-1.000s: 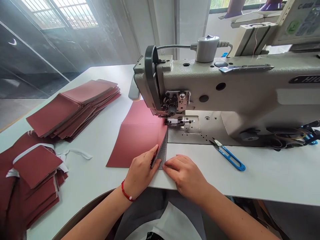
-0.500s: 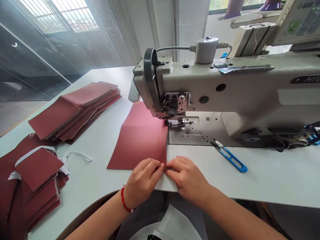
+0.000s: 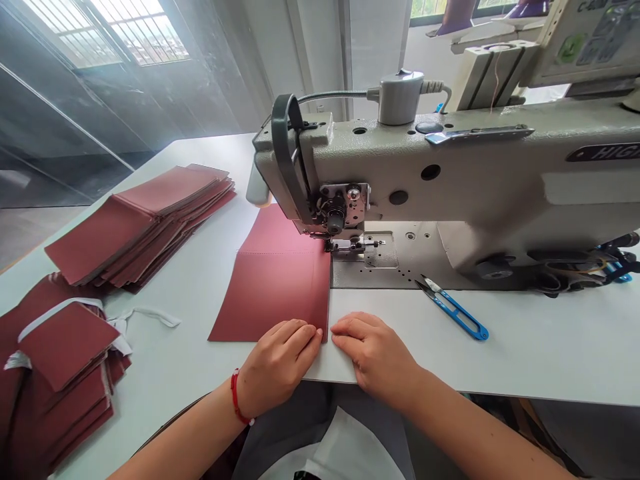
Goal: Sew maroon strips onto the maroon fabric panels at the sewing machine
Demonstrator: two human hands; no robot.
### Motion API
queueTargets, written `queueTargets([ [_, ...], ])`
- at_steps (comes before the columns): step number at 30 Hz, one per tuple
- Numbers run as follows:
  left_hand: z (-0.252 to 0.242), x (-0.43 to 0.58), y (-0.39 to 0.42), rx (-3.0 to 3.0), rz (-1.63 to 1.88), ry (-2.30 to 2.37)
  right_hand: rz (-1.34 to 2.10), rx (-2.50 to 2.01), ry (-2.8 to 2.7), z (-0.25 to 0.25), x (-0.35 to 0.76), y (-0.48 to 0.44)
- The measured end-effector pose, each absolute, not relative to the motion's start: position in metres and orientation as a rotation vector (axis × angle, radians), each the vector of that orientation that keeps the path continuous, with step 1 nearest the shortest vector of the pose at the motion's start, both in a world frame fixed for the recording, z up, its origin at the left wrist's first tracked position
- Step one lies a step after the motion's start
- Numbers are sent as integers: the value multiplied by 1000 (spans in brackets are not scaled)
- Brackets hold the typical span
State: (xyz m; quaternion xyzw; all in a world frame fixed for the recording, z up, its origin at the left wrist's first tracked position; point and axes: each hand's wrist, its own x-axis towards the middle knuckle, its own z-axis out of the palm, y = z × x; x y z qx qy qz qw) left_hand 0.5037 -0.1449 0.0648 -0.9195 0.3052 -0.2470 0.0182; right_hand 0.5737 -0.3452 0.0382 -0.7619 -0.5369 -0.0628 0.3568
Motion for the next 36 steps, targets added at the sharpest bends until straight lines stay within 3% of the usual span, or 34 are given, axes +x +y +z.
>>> queueTargets([
  [13, 68, 494, -132, -3109, -585, 1006, -216, -2108, -1558, 35, 569, -342],
  [17, 81, 526, -123, -3447, -442, 718, -212, -2100, -1590, 35, 568, -342],
  [24, 76, 555, -118, -3467, -47, 403, -154, -2125, -1586, 45, 569, -343],
  [36, 76, 558, -115, -3543, 106, 287, -109, -2146, -1755, 48, 580, -343],
])
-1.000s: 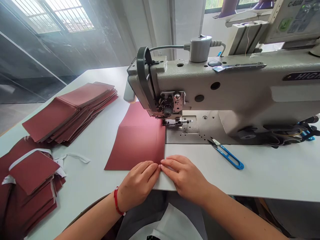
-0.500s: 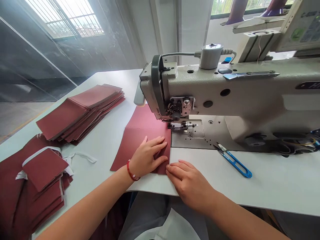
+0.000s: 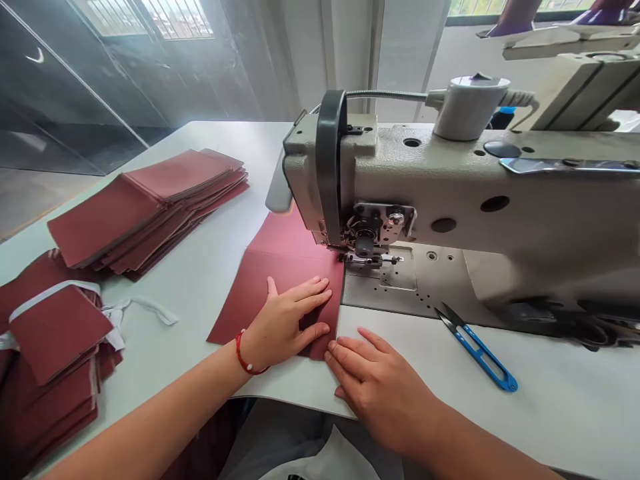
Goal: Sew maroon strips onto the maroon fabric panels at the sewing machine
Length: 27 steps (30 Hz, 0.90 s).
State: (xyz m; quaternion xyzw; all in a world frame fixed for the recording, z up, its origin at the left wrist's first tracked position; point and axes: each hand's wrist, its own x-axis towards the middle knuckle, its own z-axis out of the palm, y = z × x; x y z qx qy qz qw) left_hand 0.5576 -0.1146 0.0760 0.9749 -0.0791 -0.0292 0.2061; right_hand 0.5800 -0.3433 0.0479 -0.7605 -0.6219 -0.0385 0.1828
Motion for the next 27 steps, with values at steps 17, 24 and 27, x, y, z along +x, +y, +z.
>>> queueTargets([
  [17, 77, 607, -102, 2772, -132, -187, -150, -2158, -1700, 47, 625, -325],
  [24, 77, 628, -97, 2767, -55, -212, -138, -2190, -1687, 47, 645, -318],
  [27, 77, 636, -95, 2772, -41, -192, -156, -2194, -1676, 45, 653, -314],
])
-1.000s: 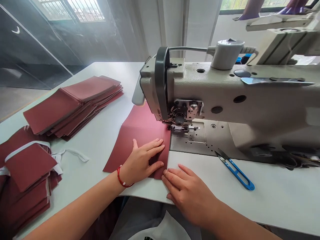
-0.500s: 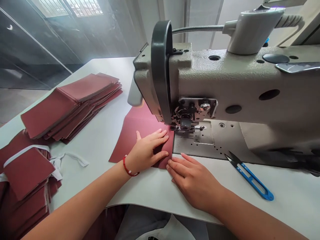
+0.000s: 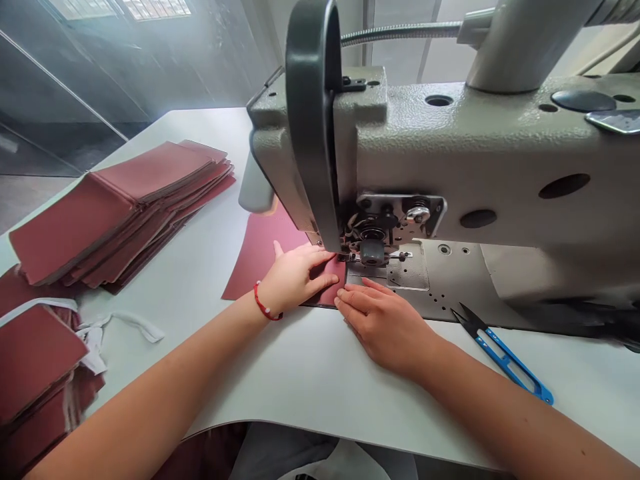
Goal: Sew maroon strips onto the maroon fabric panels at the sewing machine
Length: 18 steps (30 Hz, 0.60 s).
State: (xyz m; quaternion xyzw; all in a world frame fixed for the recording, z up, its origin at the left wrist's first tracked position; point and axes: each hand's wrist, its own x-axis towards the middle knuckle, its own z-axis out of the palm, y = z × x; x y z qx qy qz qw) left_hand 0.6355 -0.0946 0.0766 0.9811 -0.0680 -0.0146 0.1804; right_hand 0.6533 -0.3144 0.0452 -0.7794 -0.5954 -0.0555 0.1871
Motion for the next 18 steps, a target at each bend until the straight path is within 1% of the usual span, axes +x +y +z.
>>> queueTargets([
  [6, 67, 655, -87, 2812, -2, -169, -163, -2243, -1624, 44, 667, -309],
  [10, 61, 663, -80, 2813, 118, -194, -143, -2261, -1614, 44, 672, -306],
  [12, 60, 659, -78, 2773, 194, -329, -140, -2261, -1597, 44, 672, -306],
  [16, 54, 638, -78, 2613, 306, -753, -118, -2239, -1525, 43, 670, -306],
  [18, 50, 630, -81, 2602, 374, -793, -144, -2213, -1435, 43, 670, -307],
])
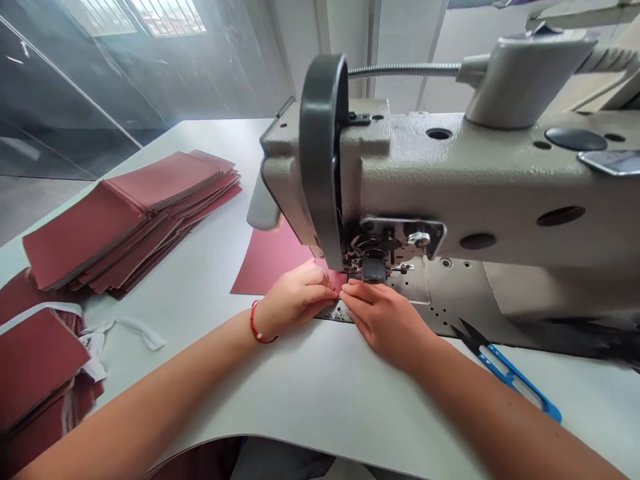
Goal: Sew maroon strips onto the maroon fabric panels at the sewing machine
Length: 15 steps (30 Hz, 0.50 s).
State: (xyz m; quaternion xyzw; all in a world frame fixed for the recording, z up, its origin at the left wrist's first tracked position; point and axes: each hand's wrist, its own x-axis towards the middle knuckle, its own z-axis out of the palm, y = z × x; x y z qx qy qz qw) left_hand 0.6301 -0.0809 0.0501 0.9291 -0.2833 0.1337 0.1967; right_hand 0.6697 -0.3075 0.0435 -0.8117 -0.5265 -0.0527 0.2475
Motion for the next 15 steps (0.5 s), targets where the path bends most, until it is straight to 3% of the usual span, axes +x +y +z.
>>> queueTargets([
  [15, 44, 635, -82, 2688, 407, -762, -263, -2268, -1523, 42, 662, -307],
])
